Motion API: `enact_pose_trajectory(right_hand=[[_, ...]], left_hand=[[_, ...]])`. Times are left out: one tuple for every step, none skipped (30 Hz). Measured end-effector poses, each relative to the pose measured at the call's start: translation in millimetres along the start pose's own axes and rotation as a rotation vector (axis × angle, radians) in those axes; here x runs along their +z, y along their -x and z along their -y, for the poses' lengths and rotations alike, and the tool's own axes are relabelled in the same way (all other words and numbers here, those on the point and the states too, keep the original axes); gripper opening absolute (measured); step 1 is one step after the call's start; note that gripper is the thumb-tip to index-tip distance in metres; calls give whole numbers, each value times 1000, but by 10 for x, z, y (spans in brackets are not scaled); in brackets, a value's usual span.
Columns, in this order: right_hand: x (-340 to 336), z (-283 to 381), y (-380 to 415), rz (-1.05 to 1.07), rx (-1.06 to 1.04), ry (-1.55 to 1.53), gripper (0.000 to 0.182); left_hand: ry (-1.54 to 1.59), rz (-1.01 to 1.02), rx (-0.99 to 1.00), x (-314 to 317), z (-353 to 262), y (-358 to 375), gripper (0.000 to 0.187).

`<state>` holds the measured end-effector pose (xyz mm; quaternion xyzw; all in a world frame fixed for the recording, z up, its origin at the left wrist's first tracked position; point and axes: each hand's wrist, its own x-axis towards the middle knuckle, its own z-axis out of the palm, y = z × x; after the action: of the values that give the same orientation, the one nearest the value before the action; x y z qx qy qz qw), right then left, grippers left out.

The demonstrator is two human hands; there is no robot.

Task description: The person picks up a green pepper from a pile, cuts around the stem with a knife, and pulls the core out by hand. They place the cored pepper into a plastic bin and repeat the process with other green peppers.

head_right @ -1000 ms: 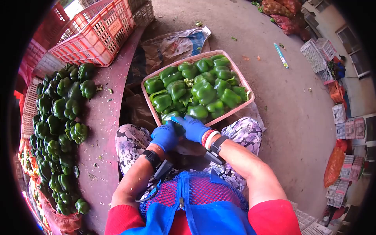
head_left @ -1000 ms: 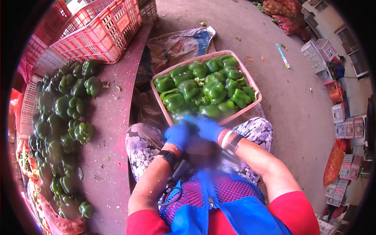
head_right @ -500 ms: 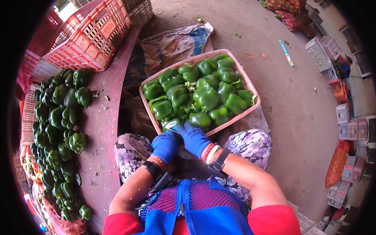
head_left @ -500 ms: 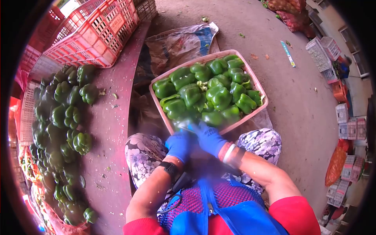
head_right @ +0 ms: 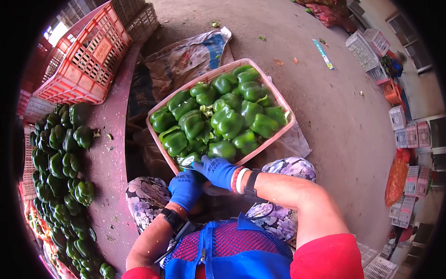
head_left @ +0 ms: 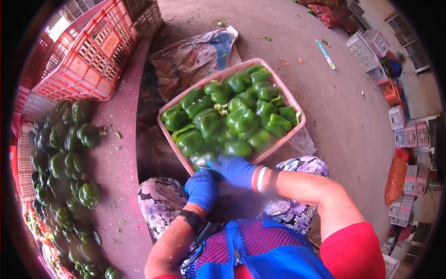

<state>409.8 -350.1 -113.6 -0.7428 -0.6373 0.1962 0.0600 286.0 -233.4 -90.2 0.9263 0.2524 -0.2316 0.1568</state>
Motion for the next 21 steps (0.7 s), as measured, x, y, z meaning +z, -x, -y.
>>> enact_pose_trajectory(right_hand=[[-6,-14,1,-5,-9,6,51],[50,-3,-6,6,17,38,50],[103,27,-25,17,46,65,49],[57,60,-31,32,61,95,49],[86,39,-40,16,72,62,55],[77,37,-47,23,74,22,61],[72,31,-55,29,75,-15,68],[91,23,-66,37,68,-6,79],[103,-19,-80,8,34,-13,74],[121,-74,-85,-16,-1,-23,71],[158,-101,-86,-39,-36,-35,69],[154,-84,-85,-51,-17,-34,68],[141,-63,-77,-35,-3,-27,68],[111,-46,-74,-20,12,-17,67],[86,-34,-72,-6,26,-5,67],[113,-37,-63,-16,30,-14,65],[163,-50,-61,-31,33,-20,63],[211,-84,-93,-49,32,-21,62],[286,-125,-138,-36,56,-57,60],[348,-153,-196,-25,73,-91,58],[432,-149,-261,-22,89,-126,56]], left_hand=[[-9,-11,13,12,-6,-28,19],[-20,-5,28,57,-10,-3,19],[-24,8,-3,136,-9,-5,30],[-27,9,-38,199,-20,-82,43],[-31,11,-73,252,-23,-122,57],[-23,14,-46,219,-20,-122,57],[-13,17,-58,188,-32,-91,58],[-5,17,-68,138,-38,-68,59],[4,16,-78,92,-38,-57,60],[3,-2,-75,71,-42,-45,62],[1,9,-68,40,-45,-30,61],[0,21,-60,1,-52,-15,61],[-2,31,-51,-12,-57,-5,60],[-3,33,-57,-8,-60,-6,59],[-4,34,-62,-2,-64,-10,58],[-6,32,-67,-5,-70,-21,57],[-8,19,-85,47,-71,-63,55],[-9,0,-106,159,-68,-128,53],[-10,-17,-133,174,-82,-127,51],[0,78,-96,137,-93,-187,47],[-57,58,-32,335,-43,-292,52]])
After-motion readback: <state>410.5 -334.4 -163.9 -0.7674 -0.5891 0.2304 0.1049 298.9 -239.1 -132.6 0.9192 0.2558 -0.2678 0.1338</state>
